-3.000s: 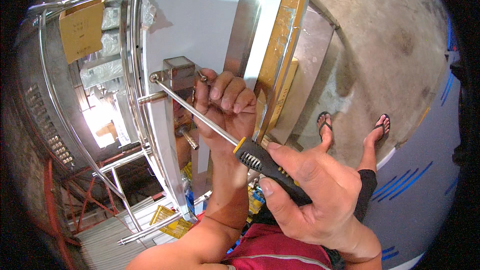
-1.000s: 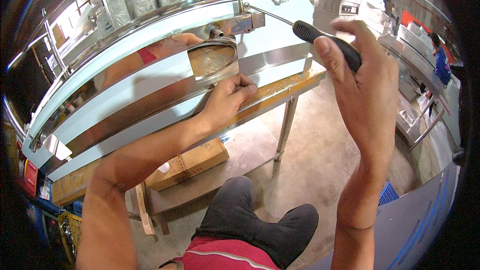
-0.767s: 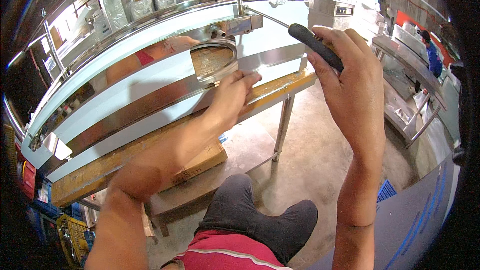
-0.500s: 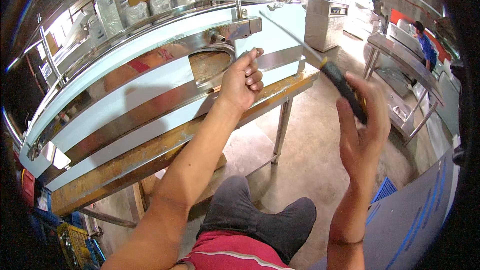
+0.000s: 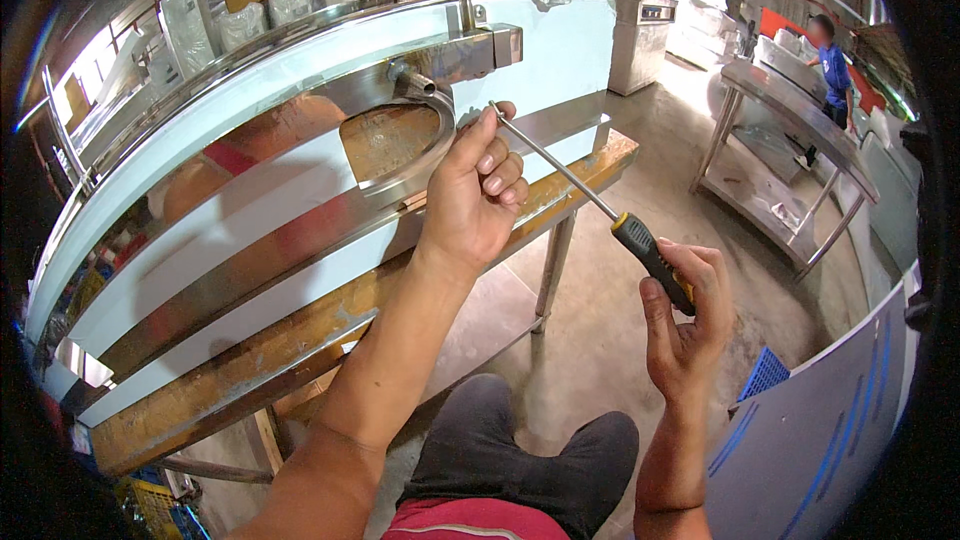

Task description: The person opens a yellow toolbox, selects a screwdriver, and uses it to tighten screws on a stainless steel frame with circular cutouts. The person adjusts the frame and continues fastening components while working in a workshop environment.

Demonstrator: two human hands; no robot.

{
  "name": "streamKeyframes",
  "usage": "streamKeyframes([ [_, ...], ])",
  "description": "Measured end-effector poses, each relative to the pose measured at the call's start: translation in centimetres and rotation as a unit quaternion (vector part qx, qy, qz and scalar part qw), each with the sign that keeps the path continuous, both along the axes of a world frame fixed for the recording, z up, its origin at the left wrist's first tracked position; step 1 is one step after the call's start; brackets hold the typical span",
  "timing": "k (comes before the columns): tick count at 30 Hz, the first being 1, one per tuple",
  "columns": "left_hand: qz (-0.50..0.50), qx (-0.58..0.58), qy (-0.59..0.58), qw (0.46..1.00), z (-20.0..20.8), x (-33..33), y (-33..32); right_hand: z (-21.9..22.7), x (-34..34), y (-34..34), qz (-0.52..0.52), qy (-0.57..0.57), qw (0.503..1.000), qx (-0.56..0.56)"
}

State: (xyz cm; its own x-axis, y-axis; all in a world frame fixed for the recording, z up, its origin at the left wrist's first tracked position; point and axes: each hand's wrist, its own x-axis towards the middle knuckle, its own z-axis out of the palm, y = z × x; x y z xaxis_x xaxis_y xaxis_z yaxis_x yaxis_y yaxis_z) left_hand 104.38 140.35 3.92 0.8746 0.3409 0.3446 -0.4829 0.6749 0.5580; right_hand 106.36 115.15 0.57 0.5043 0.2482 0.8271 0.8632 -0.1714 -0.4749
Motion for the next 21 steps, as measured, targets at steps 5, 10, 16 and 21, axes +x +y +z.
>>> streamKeyframes([
  [5, -0.009, -0.017, 0.003, 1.000, 0.2, -0.3, -0.1, -1.1, 0.2, -0.1, 0.011, 0.001, 1.000, 0.014],
  [10, -0.012, -0.004, 0.005, 1.000, 0.5, -0.3, 0.0, -1.8, 0.6, 0.4, 0.033, 0.021, 0.999, 0.035],
  [16, -0.022, -0.016, 0.011, 1.000, 0.3, -0.4, 0.3, -2.4, 0.5, 1.0, 0.052, 0.031, 0.997, 0.048],
  [21, -0.029, -0.018, 0.005, 0.999, 0.5, -0.4, 0.3, -2.6, 0.1, 1.2, 0.044, 0.033, 0.997, 0.054],
])
